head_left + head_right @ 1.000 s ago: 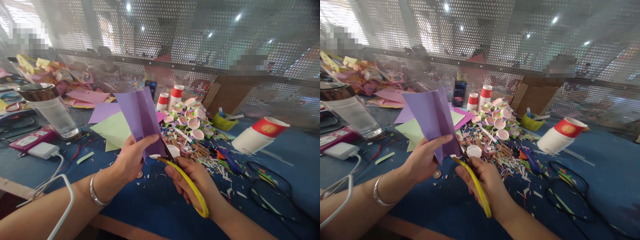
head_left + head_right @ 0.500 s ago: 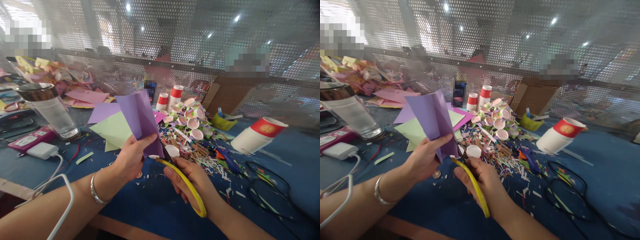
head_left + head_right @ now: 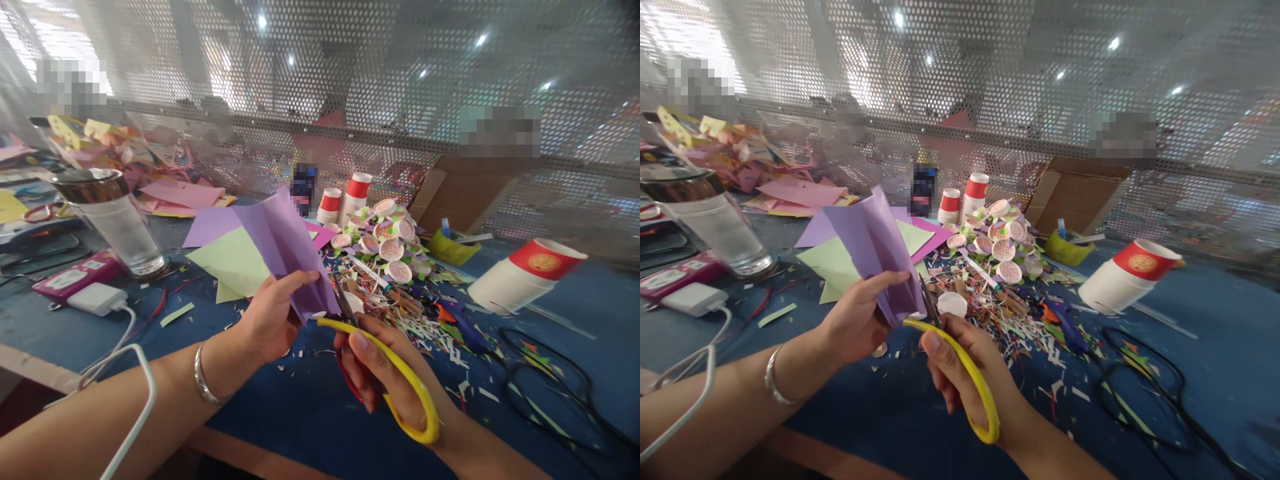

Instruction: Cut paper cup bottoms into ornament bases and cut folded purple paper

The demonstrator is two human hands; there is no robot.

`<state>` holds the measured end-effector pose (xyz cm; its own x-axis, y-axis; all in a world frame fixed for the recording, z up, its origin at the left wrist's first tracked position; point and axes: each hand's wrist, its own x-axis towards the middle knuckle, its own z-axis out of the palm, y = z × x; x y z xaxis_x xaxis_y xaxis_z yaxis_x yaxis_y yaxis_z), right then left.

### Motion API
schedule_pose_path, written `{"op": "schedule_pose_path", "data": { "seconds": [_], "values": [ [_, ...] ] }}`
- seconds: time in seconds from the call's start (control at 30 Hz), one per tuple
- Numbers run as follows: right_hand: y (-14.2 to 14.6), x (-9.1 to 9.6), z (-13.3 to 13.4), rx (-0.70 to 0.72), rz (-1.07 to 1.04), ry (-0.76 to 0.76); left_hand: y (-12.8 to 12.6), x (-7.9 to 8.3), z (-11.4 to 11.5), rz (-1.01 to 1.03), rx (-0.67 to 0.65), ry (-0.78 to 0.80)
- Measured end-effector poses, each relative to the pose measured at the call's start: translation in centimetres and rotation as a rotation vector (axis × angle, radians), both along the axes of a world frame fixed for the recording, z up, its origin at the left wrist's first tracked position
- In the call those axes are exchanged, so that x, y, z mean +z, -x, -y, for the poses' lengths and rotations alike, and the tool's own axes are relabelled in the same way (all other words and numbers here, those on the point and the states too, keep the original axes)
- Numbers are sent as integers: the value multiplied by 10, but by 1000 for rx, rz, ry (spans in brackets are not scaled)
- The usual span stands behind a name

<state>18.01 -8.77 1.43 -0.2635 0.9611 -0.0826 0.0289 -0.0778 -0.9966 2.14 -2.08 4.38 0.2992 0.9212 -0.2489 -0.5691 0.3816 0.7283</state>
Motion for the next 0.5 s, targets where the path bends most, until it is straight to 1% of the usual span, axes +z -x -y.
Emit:
{"op": "schedule_pose_path", "data": {
  "seconds": [0.2,0.5],
  "values": [
    [1,2,-1,2,-30,31,-2,-4,1,-7,-18,-18],
    [-1,-3,3,13,-93,28,-1,-4,3,10,-70,-72]
  ]
}}
